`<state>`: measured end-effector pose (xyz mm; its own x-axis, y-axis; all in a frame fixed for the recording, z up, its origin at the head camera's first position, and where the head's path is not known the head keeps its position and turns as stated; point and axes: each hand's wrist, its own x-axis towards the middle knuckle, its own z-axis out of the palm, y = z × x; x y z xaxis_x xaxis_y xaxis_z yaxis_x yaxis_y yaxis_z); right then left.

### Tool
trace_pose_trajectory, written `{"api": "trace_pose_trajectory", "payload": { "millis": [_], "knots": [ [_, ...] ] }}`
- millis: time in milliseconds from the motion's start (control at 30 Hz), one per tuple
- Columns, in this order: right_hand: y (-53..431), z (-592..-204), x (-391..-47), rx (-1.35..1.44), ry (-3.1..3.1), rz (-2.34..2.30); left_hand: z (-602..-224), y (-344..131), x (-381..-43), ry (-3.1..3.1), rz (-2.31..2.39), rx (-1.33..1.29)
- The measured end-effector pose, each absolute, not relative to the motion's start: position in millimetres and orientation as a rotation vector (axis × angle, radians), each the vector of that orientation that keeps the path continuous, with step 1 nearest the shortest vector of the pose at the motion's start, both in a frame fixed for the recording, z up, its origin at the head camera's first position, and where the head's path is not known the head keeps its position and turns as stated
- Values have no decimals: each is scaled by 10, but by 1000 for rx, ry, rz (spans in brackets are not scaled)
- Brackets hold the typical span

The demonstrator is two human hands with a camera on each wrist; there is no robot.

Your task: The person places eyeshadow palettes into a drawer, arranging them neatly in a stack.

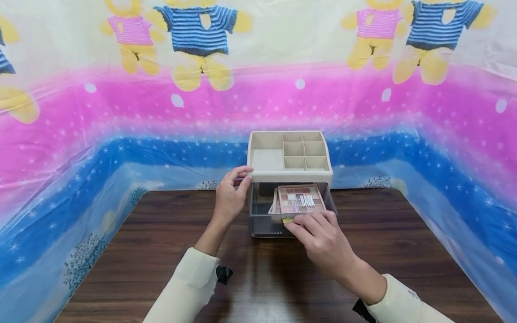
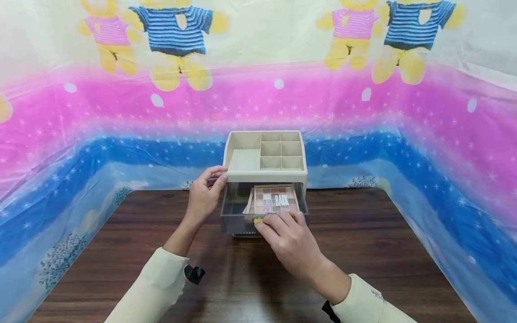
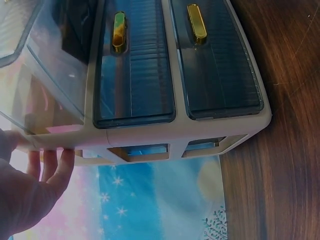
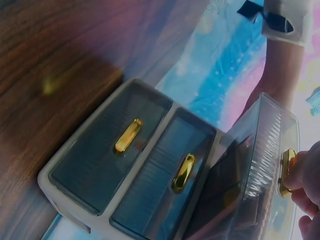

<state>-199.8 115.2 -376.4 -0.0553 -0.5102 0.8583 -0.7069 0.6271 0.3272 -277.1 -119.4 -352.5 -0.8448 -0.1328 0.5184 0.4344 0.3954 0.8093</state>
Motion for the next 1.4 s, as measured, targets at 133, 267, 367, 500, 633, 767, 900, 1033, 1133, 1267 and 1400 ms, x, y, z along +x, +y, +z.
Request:
{"api": "trace_pose_trajectory", "payload": {
  "millis": [133, 267, 367, 500, 633, 767, 900, 1033, 1133, 1267, 1400],
  "knots": [
    [1159, -3756, -2088, 981, -1744, 236, -3523, -1200, -2772, -2148, -1456, -260],
    [1169, -3760, -2165, 966, -1776, 229, -3524, -1196, -2768, -2154, -1444, -271],
    [1176, -3751, -2211, 957, -1804, 215, -3528, -1192, -2767, -2157, -1441, -275],
    [1180, -3725, -2291, 946, -1844, 220, -3522, -1184, -2763, -2150, -1438, -275],
    [1178, -3714, -2400, 918, -1873, 215, -3509, -1168, -2759, -2145, -1438, -279],
    [1179, -3714, -2491, 889, -1885, 200, -3505, -1141, -2745, -2146, -1445, -285],
    [1179, -3713, -2572, 861, -1904, 195, -3514, -1120, -2741, -2149, -1447, -289],
    [1169, -3718, -2638, 836, -1927, 197, -3517, -1105, -2742, -2144, -1453, -295],
    [1148, -3723, -2679, 818, -1943, 214, -3513, -1101, -2740, -2143, -1457, -295],
    [1123, -3727, -2727, 803, -1960, 227, -3512, -1102, -2746, -2144, -1462, -283],
    [1113, -3732, -2751, 798, -1961, 223, -3510, -1112, -2745, -2149, -1472, -269]
  ]
}}
